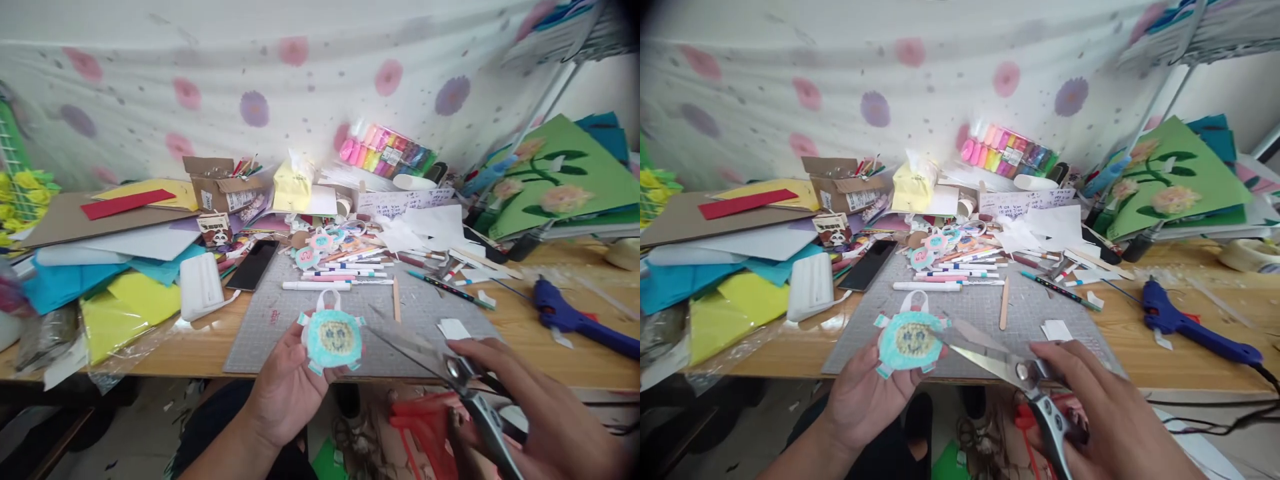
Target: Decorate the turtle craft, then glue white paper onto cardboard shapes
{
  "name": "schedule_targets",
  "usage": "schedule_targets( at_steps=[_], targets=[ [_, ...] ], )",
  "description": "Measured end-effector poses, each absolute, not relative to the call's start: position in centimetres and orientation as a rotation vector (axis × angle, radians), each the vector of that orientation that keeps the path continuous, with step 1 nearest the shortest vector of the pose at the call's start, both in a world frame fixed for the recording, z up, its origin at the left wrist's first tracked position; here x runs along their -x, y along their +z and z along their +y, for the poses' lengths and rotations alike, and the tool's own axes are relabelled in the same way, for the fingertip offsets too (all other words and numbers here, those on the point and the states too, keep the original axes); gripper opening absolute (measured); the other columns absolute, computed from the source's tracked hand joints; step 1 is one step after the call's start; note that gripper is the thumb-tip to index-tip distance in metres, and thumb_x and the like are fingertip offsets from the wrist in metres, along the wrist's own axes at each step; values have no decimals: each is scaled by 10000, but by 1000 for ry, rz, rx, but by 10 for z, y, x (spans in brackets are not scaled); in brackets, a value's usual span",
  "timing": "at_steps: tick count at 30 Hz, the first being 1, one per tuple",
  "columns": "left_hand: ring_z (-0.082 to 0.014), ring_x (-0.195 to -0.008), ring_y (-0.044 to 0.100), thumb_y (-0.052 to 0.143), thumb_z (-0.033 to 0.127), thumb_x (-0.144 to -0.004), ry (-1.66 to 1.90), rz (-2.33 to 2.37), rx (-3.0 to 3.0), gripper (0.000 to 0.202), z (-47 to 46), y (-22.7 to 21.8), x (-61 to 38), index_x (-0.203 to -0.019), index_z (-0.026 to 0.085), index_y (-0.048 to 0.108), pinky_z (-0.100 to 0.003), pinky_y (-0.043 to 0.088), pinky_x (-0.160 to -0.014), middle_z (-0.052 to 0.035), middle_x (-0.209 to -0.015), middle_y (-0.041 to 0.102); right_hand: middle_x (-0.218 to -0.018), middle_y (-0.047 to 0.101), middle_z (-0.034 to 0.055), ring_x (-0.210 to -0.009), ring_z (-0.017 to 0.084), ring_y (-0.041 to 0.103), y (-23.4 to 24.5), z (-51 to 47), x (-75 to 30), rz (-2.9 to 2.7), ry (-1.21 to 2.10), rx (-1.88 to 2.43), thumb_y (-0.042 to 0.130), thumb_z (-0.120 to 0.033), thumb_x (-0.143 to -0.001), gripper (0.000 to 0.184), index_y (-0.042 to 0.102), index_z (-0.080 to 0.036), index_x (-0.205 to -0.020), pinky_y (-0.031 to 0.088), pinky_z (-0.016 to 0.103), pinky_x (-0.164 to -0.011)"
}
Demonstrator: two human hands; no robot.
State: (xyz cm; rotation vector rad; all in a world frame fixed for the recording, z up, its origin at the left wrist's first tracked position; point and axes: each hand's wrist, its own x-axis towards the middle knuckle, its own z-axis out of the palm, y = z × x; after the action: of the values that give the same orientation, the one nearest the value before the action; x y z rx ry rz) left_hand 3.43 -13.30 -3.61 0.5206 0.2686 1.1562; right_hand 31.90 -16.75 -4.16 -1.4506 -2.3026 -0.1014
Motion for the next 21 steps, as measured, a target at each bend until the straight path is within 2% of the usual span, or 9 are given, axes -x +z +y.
schedule_targets(
  at_steps=[4,8,12,18,21],
  targets=[
    [-229,-1016,625,625,195,-770,1178,239,-518,351,-135,-38,-34,-1116,250,601,-313,506,-840,-33,-1104,668,-1106,615,105,-840,226,678,-47,-168,-316,-2430,-87,1389,596,-346,-736,603,397,-207,-1288,571,257,-640],
    [-214,-1017,613,640,178,-756,1243,277,-505,340,-137,-39,-33,-1086,256,611,-296,528,-796,-11,-1116,657,-1089,622,117,-802,223,681,-50,-164,-316,-2448,-200,1307,555,-276,-740,602,384,-184,-1310,568,260,-617],
    [-193,-962,626,662,183,-745,1244,303,-521,339,-138,-37,-34,-1077,235,620,-288,526,-791,-36,-1069,670,-1104,628,112,-848,243,675,-47,-164,-313,-2474,-258,1278,526,-269,-753,586,392,-200,-1318,568,281,-621],
    [-191,-1016,604,695,178,-724,1262,296,-529,373,-140,-34,-35,-1079,271,630,-280,515,-813,-22,-1117,659,-1008,668,76,-714,238,679,-53,-165,-309,-2393,-229,1266,489,-248,-766,566,394,-268,-1323,546,294,-550],
    [-187,-1018,606,698,174,-724,1259,279,-539,361,-140,-34,-35,-1067,268,639,-279,518,-818,-12,-1113,665,-1016,663,83,-701,228,677,-52,-165,-308,-2402,-243,1265,462,-257,-793,544,382,-258,-1331,540,290,-544]
  ],
)
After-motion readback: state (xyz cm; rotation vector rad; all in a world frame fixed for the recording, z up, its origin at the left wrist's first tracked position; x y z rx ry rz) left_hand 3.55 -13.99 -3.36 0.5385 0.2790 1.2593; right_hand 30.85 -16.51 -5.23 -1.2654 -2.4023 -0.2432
